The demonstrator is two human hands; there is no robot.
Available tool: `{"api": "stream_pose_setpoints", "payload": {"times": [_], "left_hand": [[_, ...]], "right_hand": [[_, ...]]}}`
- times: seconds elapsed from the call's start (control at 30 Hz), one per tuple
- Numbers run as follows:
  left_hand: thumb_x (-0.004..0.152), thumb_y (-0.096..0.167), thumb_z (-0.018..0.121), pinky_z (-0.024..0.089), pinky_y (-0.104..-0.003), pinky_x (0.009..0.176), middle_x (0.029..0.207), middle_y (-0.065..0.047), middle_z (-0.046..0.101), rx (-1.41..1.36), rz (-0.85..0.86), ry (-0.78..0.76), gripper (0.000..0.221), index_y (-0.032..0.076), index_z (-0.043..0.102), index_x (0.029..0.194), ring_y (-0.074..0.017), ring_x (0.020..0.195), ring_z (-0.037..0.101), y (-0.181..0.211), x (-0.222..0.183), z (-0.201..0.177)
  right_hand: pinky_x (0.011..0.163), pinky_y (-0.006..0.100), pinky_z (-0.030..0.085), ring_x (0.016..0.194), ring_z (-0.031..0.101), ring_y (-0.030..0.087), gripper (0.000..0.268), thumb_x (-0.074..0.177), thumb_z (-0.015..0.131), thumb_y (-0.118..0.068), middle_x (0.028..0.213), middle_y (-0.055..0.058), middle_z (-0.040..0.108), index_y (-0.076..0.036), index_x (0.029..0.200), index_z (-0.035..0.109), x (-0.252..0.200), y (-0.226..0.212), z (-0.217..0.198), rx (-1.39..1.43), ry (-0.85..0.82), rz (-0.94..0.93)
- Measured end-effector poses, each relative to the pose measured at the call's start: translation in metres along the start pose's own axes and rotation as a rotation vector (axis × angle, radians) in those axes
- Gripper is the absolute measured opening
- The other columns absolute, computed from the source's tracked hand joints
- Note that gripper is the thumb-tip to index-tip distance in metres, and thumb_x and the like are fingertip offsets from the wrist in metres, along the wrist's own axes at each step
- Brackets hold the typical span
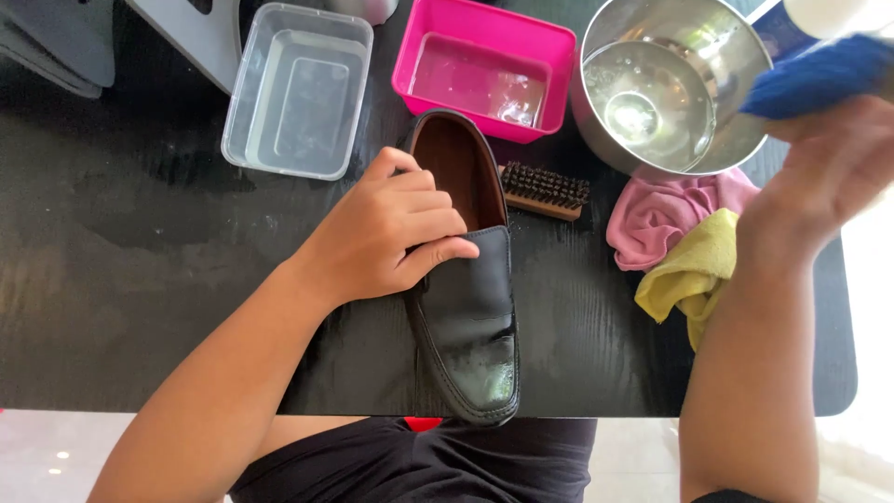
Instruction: Cleaning and polishing a black leather shoe using various tools like brushes, a cloth, and a sponge.
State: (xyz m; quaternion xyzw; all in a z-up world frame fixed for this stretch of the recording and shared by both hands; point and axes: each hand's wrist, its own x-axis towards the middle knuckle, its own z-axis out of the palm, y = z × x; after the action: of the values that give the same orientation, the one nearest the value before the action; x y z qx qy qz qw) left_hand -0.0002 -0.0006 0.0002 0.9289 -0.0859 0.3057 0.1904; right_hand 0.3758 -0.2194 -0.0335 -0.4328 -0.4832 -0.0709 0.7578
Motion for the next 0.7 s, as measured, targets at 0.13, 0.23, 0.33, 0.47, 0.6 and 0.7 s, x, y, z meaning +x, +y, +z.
{"api": "stream_pose_setpoints", "payload": {"times": [0.13, 0.23, 0.33, 0.47, 0.6, 0.7], "left_hand": [[0.102, 0.02, 0.063, 0.034, -0.039, 0.089, 0.077, 0.002, 0.061, -0.057, -0.06, 0.008, 0.019, 0.008, 0.064, 0.087, -0.021, 0.068, 0.048, 0.002, 0.0, 0.002], [0.099, 0.03, 0.064, 0.033, -0.041, 0.089, 0.08, 0.001, 0.065, -0.052, -0.097, 0.03, 0.024, 0.007, 0.067, 0.094, -0.0223, 0.071, 0.05, 0.005, 0.0, 0.011], [0.098, 0.04, 0.066, 0.032, -0.043, 0.09, 0.075, 0.001, 0.063, -0.017, -0.116, 0.043, 0.034, 0.007, 0.067, 0.091, -0.0222, 0.072, 0.049, 0.006, -0.001, 0.017], [0.095, 0.036, 0.074, 0.032, -0.041, 0.086, 0.063, 0.003, 0.053, 0.012, -0.114, 0.094, 0.032, 0.008, 0.064, 0.081, -0.0208, 0.066, 0.041, 0.006, -0.003, 0.021], [0.095, 0.032, 0.076, 0.032, -0.04, 0.084, 0.062, 0.003, 0.053, -0.004, -0.107, 0.144, 0.03, 0.006, 0.066, 0.084, -0.0204, 0.065, 0.04, 0.005, -0.003, 0.023], [0.096, 0.033, 0.075, 0.031, -0.04, 0.081, 0.065, 0.002, 0.056, 0.002, -0.103, 0.16, 0.03, 0.006, 0.066, 0.086, -0.0215, 0.066, 0.042, 0.003, -0.003, 0.024]], "right_hand": [[0.087, 0.04, 0.046, 0.095, 0.05, 0.029, 0.031, 0.129, 0.047, -0.03, 0.109, 0.017, 0.045, 0.002, 0.13, 0.044, -0.006, -0.039, 0.049, -0.581, -0.225, 0.041], [0.092, 0.046, 0.05, 0.103, 0.054, 0.03, 0.036, 0.124, 0.049, -0.036, 0.108, 0.016, 0.051, 0.0, 0.12, 0.05, -0.015, -0.015, 0.014, -0.492, -0.054, 0.067], [0.093, 0.047, 0.051, 0.109, 0.053, 0.029, 0.033, 0.123, 0.049, -0.036, 0.121, 0.016, 0.05, -0.007, 0.138, 0.05, -0.012, -0.023, 0.026, -0.341, -0.068, 0.152], [0.112, 0.054, 0.049, 0.125, 0.049, 0.04, 0.032, 0.124, 0.04, -0.033, 0.132, 0.028, 0.046, -0.012, 0.149, 0.039, -0.011, -0.056, 0.075, -0.213, -0.296, 0.065], [0.105, 0.059, 0.054, 0.104, 0.056, 0.043, 0.057, 0.111, 0.038, -0.034, 0.125, 0.031, 0.049, -0.025, 0.167, 0.033, -0.033, -0.098, 0.129, -0.031, -0.457, 0.045], [0.081, 0.039, 0.059, 0.08, 0.069, 0.021, 0.043, 0.1, 0.042, -0.047, 0.087, 0.002, 0.066, -0.014, 0.081, 0.06, -0.029, -0.141, 0.174, -0.008, -0.863, 0.026]]}}
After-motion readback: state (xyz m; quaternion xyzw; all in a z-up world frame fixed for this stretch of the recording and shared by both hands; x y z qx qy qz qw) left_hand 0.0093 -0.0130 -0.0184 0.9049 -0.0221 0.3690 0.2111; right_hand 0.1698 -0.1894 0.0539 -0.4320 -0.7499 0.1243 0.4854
